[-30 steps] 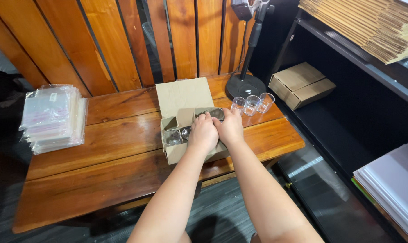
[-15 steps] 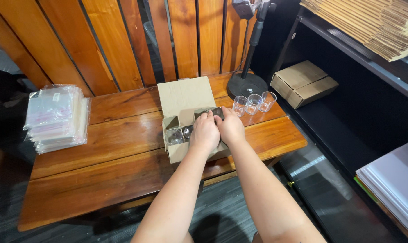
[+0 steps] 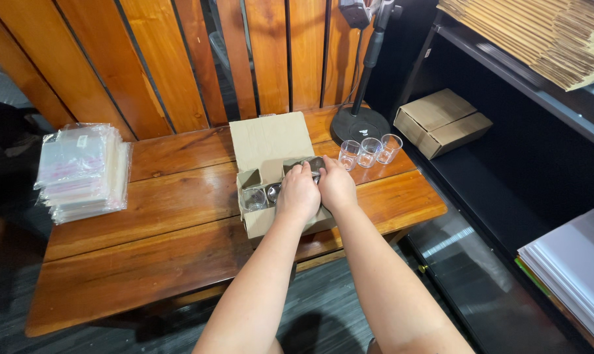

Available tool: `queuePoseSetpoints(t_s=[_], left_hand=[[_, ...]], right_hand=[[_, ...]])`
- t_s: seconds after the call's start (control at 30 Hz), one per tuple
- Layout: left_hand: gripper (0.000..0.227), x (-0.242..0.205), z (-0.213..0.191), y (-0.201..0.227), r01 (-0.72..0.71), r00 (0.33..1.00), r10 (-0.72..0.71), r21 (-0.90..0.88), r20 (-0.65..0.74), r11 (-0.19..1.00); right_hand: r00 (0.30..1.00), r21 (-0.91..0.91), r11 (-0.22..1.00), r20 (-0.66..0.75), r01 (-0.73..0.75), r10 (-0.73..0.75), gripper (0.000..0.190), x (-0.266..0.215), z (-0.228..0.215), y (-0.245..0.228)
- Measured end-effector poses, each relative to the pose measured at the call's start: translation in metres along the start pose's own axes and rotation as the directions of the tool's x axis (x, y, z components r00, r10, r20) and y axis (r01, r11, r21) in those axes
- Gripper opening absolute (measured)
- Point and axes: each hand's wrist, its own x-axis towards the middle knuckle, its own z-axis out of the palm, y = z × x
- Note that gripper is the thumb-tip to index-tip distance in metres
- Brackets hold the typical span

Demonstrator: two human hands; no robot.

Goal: The person opens a cardboard box with internal dividers and places small clear glasses into the compartments one by one. The person continues placing glasses until the box is full.

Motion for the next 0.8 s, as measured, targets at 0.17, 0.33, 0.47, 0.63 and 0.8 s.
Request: queuePoseSetpoints(t_s=[0.17,0.33,0.47,0.63,0.8], left_hand=[[0.055,-0.001,-0.003,0.002,0.012,1.000,-0.012,0.005,0.002,1.000],[0.054,0.002,0.004,-0.002,0.007,1.000,-0.007,0.000,-0.021,1.000],[0.053,0.001,0.007,-0.003,-0.001,0.999,0.001,0.003,-0.047,1.000],[0.052,0.003,0.012,-0.006,-0.002,0.998,0.003,0.011,-0.063,1.000],[0.048,0.001,0.010,-0.004,0.007,0.998,-0.009,-0.038,-0.064,0.999]], right_hand=[[1.000,0.004,1.000,-0.017,0.001,-0.001,0.047,0.002,0.005,0.003],[1.000,0.014,1.000,-0.007,-0.010,0.010,0.047,0.007,0.010,0.008],[1.000,0.013,1.000,0.003,-0.020,0.020,0.047,0.004,0.007,0.006],[1.000,-0.003,1.000,0.004,-0.023,0.023,0.047,0.003,0.004,0.004],[0.999,0.016,0.999,-0.023,-0.029,0.030,0.045,0.001,0.002,0.002]])
